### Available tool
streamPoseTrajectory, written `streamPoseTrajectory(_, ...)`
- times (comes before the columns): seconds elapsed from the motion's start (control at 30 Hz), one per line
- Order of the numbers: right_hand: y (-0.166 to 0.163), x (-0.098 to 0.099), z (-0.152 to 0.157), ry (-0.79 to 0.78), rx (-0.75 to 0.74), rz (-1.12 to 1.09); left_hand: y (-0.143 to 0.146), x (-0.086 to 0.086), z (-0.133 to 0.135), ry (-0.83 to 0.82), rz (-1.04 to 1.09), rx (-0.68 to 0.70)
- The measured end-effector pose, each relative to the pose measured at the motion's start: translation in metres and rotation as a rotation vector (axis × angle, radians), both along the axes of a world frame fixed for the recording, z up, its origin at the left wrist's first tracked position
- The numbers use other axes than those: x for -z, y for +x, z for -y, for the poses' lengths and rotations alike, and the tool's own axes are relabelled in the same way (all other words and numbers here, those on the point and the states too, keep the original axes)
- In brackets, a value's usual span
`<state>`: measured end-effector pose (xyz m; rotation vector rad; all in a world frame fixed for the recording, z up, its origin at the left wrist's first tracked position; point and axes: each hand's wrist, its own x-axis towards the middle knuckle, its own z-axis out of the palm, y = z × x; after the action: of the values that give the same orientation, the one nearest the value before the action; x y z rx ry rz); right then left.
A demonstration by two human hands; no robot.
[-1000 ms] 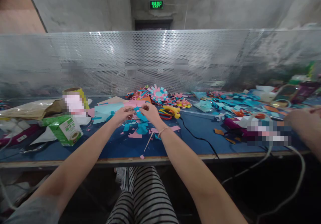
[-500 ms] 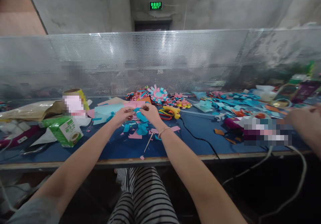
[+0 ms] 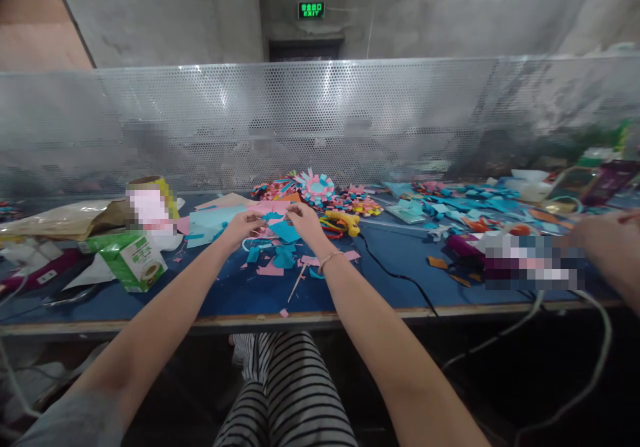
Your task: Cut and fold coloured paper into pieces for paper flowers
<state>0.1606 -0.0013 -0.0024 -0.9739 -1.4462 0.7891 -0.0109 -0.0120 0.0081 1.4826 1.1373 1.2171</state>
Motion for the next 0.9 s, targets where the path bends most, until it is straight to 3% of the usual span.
streamPoseTrajectory(0.2,0.007,0.006,-0.011,0.057,0.136,0.157,-0.006,0.000,-0.005,-0.070,0.089,-0.041)
streamPoseTrajectory(0.4,0.006,0.006,-0.006,0.130,0.071,0.251,-0.006,0.006,-0.010,-0.053,0.155,-0.045)
streamPoseTrajectory(0.7,-0.006,-0.005,0.016,0.035,0.012,0.284,0.003,0.010,-0.004,0.011,-0.015,0.044)
streamPoseTrajectory(0.9,-0.008,-0.008,0.019,0.046,0.002,0.268,0.005,0.010,-0.006,0.137,-0.131,0.022)
